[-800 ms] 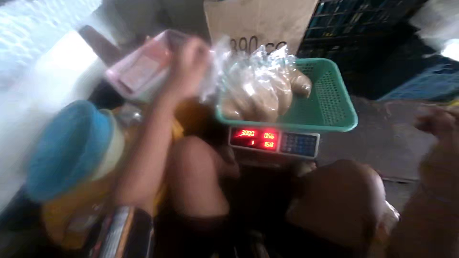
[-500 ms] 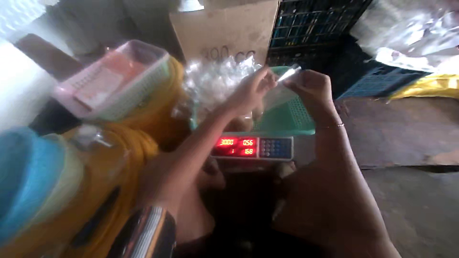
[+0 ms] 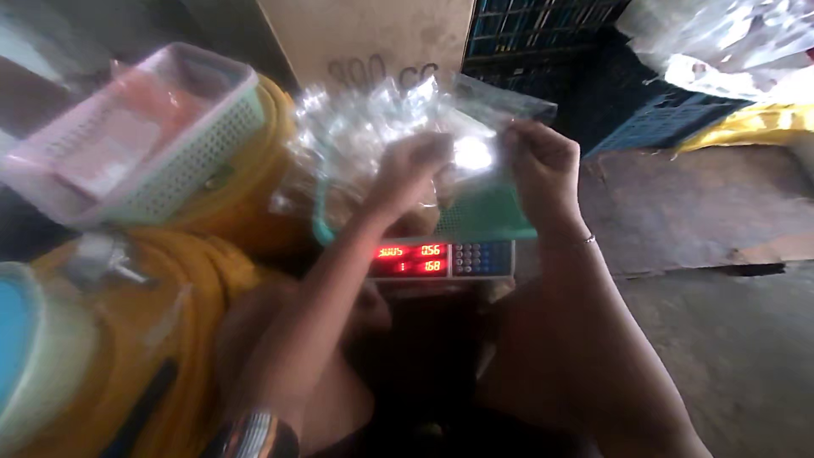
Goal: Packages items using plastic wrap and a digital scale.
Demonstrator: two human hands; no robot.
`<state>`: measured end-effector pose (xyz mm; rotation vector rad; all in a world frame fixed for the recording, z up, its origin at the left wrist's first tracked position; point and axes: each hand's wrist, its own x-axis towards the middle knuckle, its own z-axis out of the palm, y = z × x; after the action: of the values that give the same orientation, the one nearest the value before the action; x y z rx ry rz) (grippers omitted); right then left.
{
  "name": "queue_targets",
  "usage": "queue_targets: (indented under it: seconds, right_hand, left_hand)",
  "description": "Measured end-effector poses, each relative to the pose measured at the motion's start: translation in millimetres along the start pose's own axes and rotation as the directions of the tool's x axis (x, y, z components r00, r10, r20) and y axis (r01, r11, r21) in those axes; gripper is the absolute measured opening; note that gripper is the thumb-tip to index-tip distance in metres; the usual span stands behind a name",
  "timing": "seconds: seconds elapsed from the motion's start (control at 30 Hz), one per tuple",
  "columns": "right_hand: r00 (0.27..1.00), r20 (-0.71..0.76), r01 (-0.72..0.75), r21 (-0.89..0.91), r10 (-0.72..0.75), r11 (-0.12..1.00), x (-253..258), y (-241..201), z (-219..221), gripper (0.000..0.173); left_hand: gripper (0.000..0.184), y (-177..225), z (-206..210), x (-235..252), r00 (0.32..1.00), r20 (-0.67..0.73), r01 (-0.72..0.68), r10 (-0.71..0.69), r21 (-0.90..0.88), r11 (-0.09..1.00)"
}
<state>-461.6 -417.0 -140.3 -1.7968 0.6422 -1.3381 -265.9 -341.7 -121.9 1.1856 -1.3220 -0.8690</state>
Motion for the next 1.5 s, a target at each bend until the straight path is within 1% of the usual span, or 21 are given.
queue_targets:
  seconds: [0.1, 0.2, 0.33, 0.43, 0.53, 0.63, 0.7, 0.77, 0.8, 0.83, 0.9, 0.97, 1.07, 1.13, 1.17, 1.23, 1.33, 1.4, 1.43, 1.47, 1.5]
  right_hand:
    - [0.997, 0.040, -0.067, -0.036, 0.068, 0.997, -2, -2, 1, 0.021]
    - [0.984, 0.016, -0.177, -0.038, 0.178, 0.983, -3, -8, -1, 0.025]
    - [0.981, -0.064, -0.185, -0.001, 0.184, 0.983, -3, -6, -3, 0.009]
    - [0.976, -0.126, -0.198, -0.177, 0.177, 0.964, 0, -10, -2, 0.017]
    - [0.964, -0.170, -0.242, -0.256, 0.203, 0.936, 1, -11, -1, 0.025]
    - [0.954, -0.228, -0.253, -0.263, 0.195, 0.931, 0, -10, 0, 0.036]
    - [0.947, -0.295, -0.223, -0.319, 0.127, 0.921, 1, -6, 0, 0.045]
    - [0.943, -0.331, -0.186, -0.501, 0.011, 0.845, 0, -2, -7, 0.044]
    - [0.944, -0.330, -0.212, -0.595, 0.004, 0.776, 0, -3, -10, 0.043]
    - [0.949, -0.312, -0.254, -0.653, 0.053, 0.714, 1, -6, -14, 0.039]
    - [0.935, -0.257, -0.356, -0.686, 0.247, 0.635, 6, -8, -18, 0.028]
    - [0.916, -0.197, -0.377, -0.715, 0.348, 0.588, 8, 0, -21, 0.032]
    - [0.918, -0.179, -0.363, -0.739, 0.354, 0.568, 9, 5, -21, 0.037]
    - [0.930, -0.179, -0.346, -0.723, 0.321, 0.599, 9, 2, -20, 0.042]
    - [0.944, -0.168, -0.315, -0.711, 0.284, 0.629, 7, 0, -20, 0.045]
    - [0.983, -0.126, -0.185, -0.686, 0.135, 0.704, 2, -9, -15, 0.045]
    - [0.981, 0.030, 0.177, -0.520, -0.189, 0.836, -9, -30, 3, 0.047]
    - [0.949, 0.191, 0.308, -0.386, -0.251, 0.869, -21, -53, 19, 0.058]
    - [0.934, 0.224, 0.343, -0.359, -0.277, 0.868, -25, -59, 27, 0.062]
    - [0.926, 0.217, 0.369, -0.361, -0.308, 0.856, -27, -58, 33, 0.058]
    - [0.919, 0.181, 0.393, -0.378, -0.349, 0.838, -27, -53, 36, 0.045]
  left_hand:
    - [0.015, -3, -1, 2, 0.996, -0.083, -0.039, 0.038, -0.007, 0.999]
    - [0.014, -2, -3, 3, 0.966, -0.228, -0.099, 0.125, 0.119, 0.988]
    - [0.013, 0, -8, 2, 0.926, -0.328, -0.143, 0.189, 0.160, 0.977]
    - [0.013, 1, -11, 2, 0.927, -0.327, -0.101, 0.184, 0.255, 0.962]
    - [0.028, 4, -13, 0, 0.946, -0.281, -0.019, 0.161, 0.450, 0.893]
    - [0.043, 8, -12, -2, 0.967, -0.237, 0.019, 0.098, 0.446, 0.895]
    - [0.045, 11, -13, -3, 0.978, -0.199, 0.029, 0.060, 0.417, 0.909]
    - [0.041, 13, -16, -3, 0.975, -0.206, 0.023, 0.082, 0.462, 0.887]
    - [0.038, 15, -20, -3, 0.969, -0.228, 0.029, 0.097, 0.494, 0.869]
    - [0.035, 16, -25, -3, 0.959, -0.258, 0.034, 0.116, 0.511, 0.859]
    - [0.028, 19, -39, -1, 0.928, -0.331, 0.030, 0.169, 0.521, 0.853]
    - [0.024, 21, -55, -1, 0.890, -0.398, 0.020, 0.224, 0.523, 0.852]
    - [0.025, 29, -77, -3, 0.806, -0.497, 0.007, 0.322, 0.552, 0.834]
    - [0.025, 36, -90, -6, 0.761, -0.547, 0.010, 0.349, 0.547, 0.837]
    - [0.025, 40, -94, -8, 0.758, -0.560, 0.016, 0.335, 0.528, 0.849]
    - [0.024, 45, -92, -10, 0.789, -0.531, -0.007, 0.308, 0.493, 0.870]
    - [0.026, 47, -59, -14, 0.864, -0.376, -0.103, 0.336, 0.520, 0.848]
    - [0.024, 48, -30, -19, 0.908, -0.180, -0.234, 0.378, 0.531, 0.814]
    - [0.023, 49, -19, -21, 0.915, -0.063, -0.308, 0.398, 0.528, 0.791]
    - [0.021, 49, -10, -22, 0.907, 0.050, -0.381, 0.418, 0.518, 0.765]
    - [0.018, 50, -6, -23, 0.895, 0.146, -0.434, 0.422, 0.510, 0.743]
